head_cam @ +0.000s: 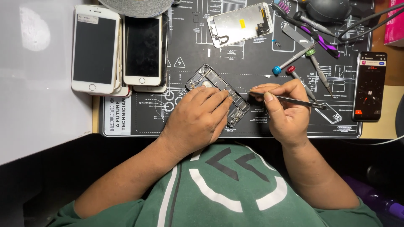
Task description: Disassembling and repairing the internal components of a smartphone using a precision screwdriver and tweezers.
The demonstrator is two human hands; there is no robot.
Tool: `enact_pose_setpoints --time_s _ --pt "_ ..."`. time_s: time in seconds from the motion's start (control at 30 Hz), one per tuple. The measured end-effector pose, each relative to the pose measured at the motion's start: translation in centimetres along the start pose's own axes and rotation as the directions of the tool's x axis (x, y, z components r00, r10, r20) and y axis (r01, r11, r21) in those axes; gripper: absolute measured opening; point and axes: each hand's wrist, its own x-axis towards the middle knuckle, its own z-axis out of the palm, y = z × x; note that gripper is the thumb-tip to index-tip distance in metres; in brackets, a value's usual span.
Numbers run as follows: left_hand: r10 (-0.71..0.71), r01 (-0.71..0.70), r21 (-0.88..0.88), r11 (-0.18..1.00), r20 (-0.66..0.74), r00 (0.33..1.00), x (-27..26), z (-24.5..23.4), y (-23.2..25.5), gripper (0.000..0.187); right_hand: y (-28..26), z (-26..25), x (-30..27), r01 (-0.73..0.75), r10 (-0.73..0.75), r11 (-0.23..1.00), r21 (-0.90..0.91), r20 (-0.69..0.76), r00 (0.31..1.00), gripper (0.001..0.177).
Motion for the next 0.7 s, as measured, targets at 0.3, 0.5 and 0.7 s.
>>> enact_pose_setpoints --time_s 0.3,0.5,0.7 --pt "-0.026 0.024 0.04 0.999 0.038 0.999 0.4 -0.4 0.0 0.02 -0.1 0.0 0.0 0.011 -0.01 0.999 0.039 -0.016 1.0 0.014" --pt "-0.093 0.11 -0.123 0.986 0.137 0.986 0.3 -1.1 -1.2 0.025 -0.1 -0.2 -0.2 0.005 -0.001 0.998 0.059 -0.064 0.998 0.015" --pt "-0.041 0.098 -0.087 0.991 0.503 0.863 3.1 -4.3 -3.8 0.077 -1.1 0.1 -0.3 -0.085 0.089 0.995 0.043 -0.108 0.99 0.014"
